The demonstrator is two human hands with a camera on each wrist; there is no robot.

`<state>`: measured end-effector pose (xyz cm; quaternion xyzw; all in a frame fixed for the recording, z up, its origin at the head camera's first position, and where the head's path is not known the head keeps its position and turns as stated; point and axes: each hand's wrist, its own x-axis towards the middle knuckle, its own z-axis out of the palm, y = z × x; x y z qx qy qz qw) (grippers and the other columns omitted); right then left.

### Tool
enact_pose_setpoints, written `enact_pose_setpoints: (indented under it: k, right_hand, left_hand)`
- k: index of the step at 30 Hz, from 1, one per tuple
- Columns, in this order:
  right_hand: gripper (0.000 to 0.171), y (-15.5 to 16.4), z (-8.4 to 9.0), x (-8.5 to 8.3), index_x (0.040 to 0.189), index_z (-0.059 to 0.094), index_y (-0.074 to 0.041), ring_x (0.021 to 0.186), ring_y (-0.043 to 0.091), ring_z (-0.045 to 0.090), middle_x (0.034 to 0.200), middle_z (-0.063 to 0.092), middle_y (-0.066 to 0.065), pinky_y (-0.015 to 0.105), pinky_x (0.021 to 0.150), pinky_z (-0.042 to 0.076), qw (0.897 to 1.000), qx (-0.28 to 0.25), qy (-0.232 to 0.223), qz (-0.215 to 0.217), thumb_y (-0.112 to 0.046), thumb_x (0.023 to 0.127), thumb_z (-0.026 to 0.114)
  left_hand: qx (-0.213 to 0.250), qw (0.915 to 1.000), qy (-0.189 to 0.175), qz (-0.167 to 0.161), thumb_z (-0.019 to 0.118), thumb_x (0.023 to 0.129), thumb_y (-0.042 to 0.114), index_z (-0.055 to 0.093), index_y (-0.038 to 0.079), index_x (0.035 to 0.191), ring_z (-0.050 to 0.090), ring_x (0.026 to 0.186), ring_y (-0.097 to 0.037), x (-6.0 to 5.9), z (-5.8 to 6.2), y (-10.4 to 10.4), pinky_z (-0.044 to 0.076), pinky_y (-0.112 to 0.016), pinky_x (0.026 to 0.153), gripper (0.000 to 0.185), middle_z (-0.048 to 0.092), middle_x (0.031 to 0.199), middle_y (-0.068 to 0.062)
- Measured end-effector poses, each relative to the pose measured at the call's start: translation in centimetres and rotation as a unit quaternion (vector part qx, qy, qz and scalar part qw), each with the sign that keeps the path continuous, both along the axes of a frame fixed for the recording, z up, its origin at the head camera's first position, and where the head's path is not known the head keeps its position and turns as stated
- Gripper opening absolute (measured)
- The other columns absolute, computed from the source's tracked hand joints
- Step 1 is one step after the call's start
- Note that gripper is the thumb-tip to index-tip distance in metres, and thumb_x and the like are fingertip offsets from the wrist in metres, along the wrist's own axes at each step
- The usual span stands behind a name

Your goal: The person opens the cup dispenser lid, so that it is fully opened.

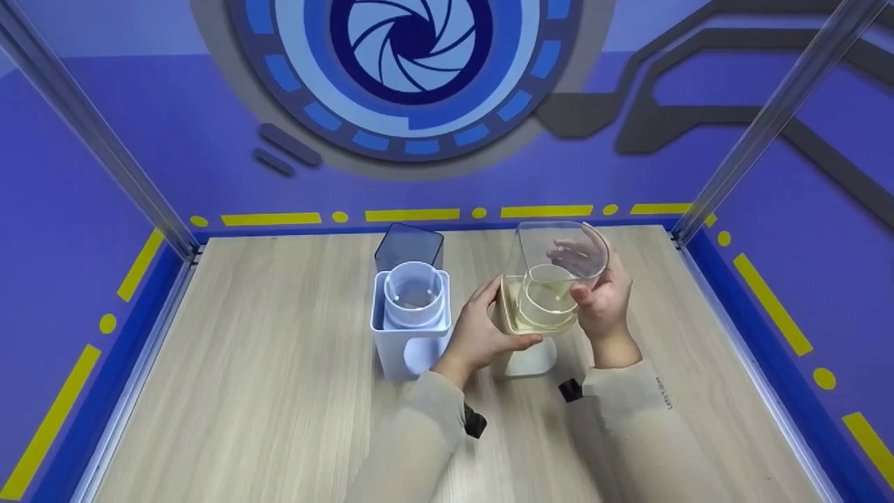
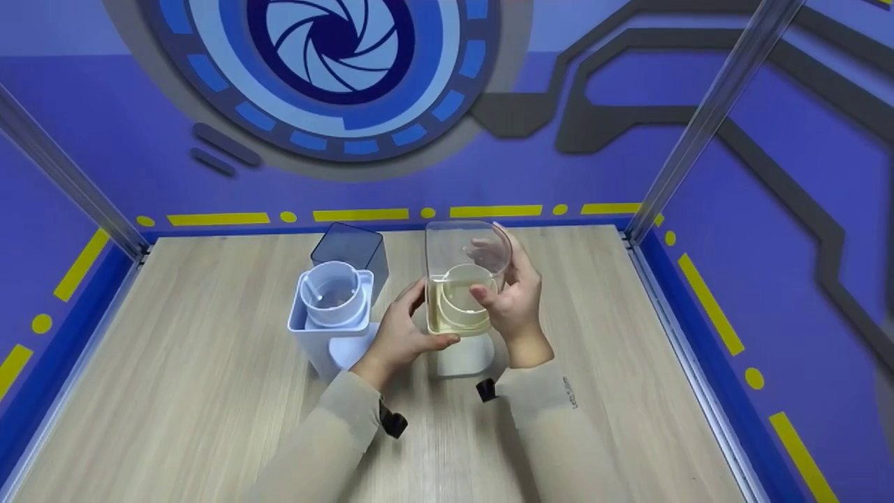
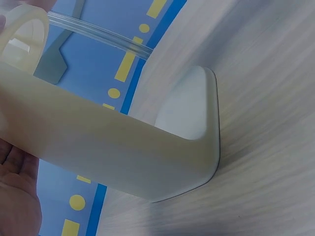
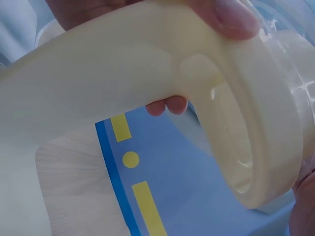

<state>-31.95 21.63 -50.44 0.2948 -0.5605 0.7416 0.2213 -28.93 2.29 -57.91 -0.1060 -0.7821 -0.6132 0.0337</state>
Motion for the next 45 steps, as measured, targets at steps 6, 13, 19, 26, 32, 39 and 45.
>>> enact_pose_setpoints:
  k: [6, 13, 19, 26, 32, 39, 45]
  right_hand:
    - [0.104, 0.0, 0.8, -0.2, 0.148, 0.049, 0.004, 0.103, 0.036, 0.076, 0.121, 0.072, 0.027, 0.043, 0.092, 0.064, 1.000, -0.009, -0.002, 0.002, -0.056, 0.073, 0.090]
    - [0.106, 1.2, 3.4, -0.9, 0.145, 0.050, 0.005, 0.100, 0.038, 0.076, 0.121, 0.071, 0.030, 0.045, 0.086, 0.065, 0.997, -0.073, 0.020, 0.003, -0.058, 0.071, 0.090]
    - [0.107, 2.8, 4.3, -1.7, 0.144, 0.052, 0.003, 0.103, 0.038, 0.075, 0.121, 0.071, 0.029, 0.042, 0.091, 0.065, 0.994, -0.097, 0.024, -0.043, -0.053, 0.064, 0.095]
    - [0.107, 5.1, 4.2, -2.4, 0.145, 0.050, -0.001, 0.104, 0.036, 0.074, 0.122, 0.070, 0.025, 0.039, 0.094, 0.064, 0.985, -0.134, 0.006, -0.106, -0.046, 0.061, 0.099]
    - [0.108, 7.0, 3.5, -3.2, 0.148, 0.047, -0.003, 0.111, 0.038, 0.069, 0.130, 0.065, 0.025, 0.037, 0.102, 0.061, 0.982, -0.118, -0.005, -0.145, -0.043, 0.063, 0.100]
    - [0.102, 8.7, 2.2, -3.9, 0.151, 0.042, -0.009, 0.112, 0.028, 0.068, 0.131, 0.064, 0.018, 0.027, 0.096, 0.060, 0.977, -0.096, -0.053, -0.185, -0.030, 0.068, 0.099]
    - [0.099, 10.0, 0.9, -4.4, 0.160, 0.034, -0.026, 0.120, 0.025, 0.062, 0.156, 0.043, 0.007, 0.018, 0.097, 0.058, 0.959, -0.003, -0.173, -0.223, -0.014, 0.079, 0.088]
  left_hand:
    - [-0.005, 1.0000, 0.006, -0.003, 0.102, 0.052, 0.047, 0.044, 0.018, 0.158, 0.045, 0.149, -0.017, 0.0, -0.1, -0.1, 0.035, -0.039, 0.127, 0.124, 0.050, 0.159, -0.001]
    - [0.008, 0.9995, 0.027, -0.012, 0.103, 0.055, 0.043, 0.049, 0.027, 0.153, 0.049, 0.143, -0.009, -0.2, -0.2, -0.2, 0.036, -0.036, 0.126, 0.113, 0.056, 0.148, 0.010]
    - [0.005, 0.9996, 0.026, -0.006, 0.102, 0.055, 0.045, 0.049, 0.026, 0.154, 0.049, 0.144, -0.010, -0.1, -0.3, -0.3, 0.037, -0.038, 0.125, 0.114, 0.054, 0.150, 0.010]
    - [0.008, 0.9994, 0.032, -0.009, 0.102, 0.055, 0.044, 0.050, 0.029, 0.152, 0.050, 0.141, -0.007, -0.2, -0.4, -0.3, 0.039, -0.037, 0.125, 0.111, 0.056, 0.146, 0.013]
    - [0.006, 0.9994, 0.034, -0.009, 0.102, 0.055, 0.045, 0.050, 0.033, 0.152, 0.050, 0.141, -0.006, -0.2, -0.3, -0.2, 0.038, -0.035, 0.125, 0.110, 0.056, 0.146, 0.014]
    - [0.010, 0.9994, 0.033, -0.010, 0.102, 0.055, 0.045, 0.048, 0.030, 0.154, 0.049, 0.143, -0.008, -0.1, -0.2, -0.2, 0.037, -0.037, 0.125, 0.113, 0.055, 0.149, 0.011]
    - [0.017, 0.9992, 0.035, -0.010, 0.102, 0.055, 0.042, 0.050, 0.031, 0.152, 0.050, 0.142, -0.006, -0.1, -0.3, 0.0, 0.037, -0.036, 0.126, 0.111, 0.057, 0.147, 0.013]
